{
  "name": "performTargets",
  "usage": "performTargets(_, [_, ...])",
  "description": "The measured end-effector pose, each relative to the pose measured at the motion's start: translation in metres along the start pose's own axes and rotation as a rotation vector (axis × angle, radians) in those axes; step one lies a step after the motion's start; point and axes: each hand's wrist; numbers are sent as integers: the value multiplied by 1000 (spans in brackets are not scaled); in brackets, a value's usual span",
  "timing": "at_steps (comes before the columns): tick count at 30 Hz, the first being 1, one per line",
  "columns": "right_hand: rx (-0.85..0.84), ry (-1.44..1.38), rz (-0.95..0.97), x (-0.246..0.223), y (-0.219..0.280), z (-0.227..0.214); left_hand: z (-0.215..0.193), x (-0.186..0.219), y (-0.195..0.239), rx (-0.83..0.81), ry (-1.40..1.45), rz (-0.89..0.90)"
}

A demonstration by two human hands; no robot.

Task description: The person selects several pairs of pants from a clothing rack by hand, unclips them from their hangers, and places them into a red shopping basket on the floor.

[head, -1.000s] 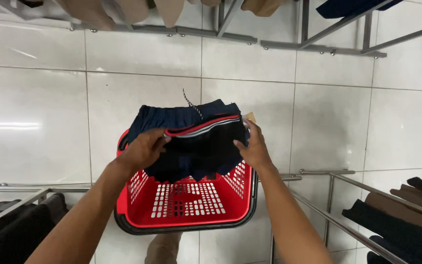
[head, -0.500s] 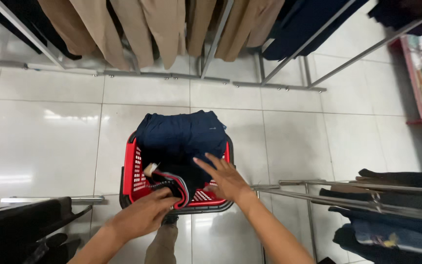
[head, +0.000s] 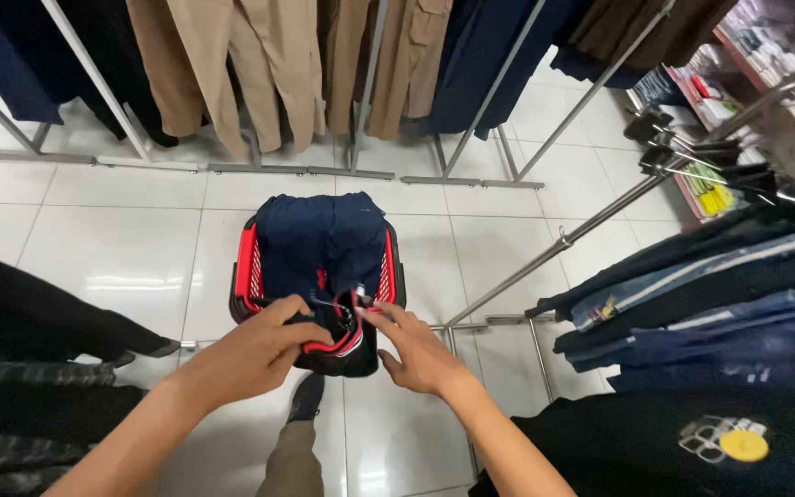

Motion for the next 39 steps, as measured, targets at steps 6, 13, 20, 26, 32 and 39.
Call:
performTargets(6, [-198,73,215,-26,56,6,-3,44,24,165,59,-123])
performTargets(13, [108,-439,375,-14,105,44,-40,71,60,46,79,-533])
performTargets(20, [467,-273,225,-19,152,20,-50,98,100,-45,57,-579])
performTargets(26, [586,104,210,-79,179,1,-20,47,116,181,-451,-139])
performTargets(32, [574,-61,825,-136,186,-10,-6,64,109,139,-45,-214])
performTargets(39, [909,-1070,830,-138,185,76,59,99,121,142,477,-331])
Point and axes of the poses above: each hand's wrist, its own y-axis away from the middle knuckle, its own z-axis out of the palm, x = y × z, and after that the axes turned 2 degrees about -y, right-handed
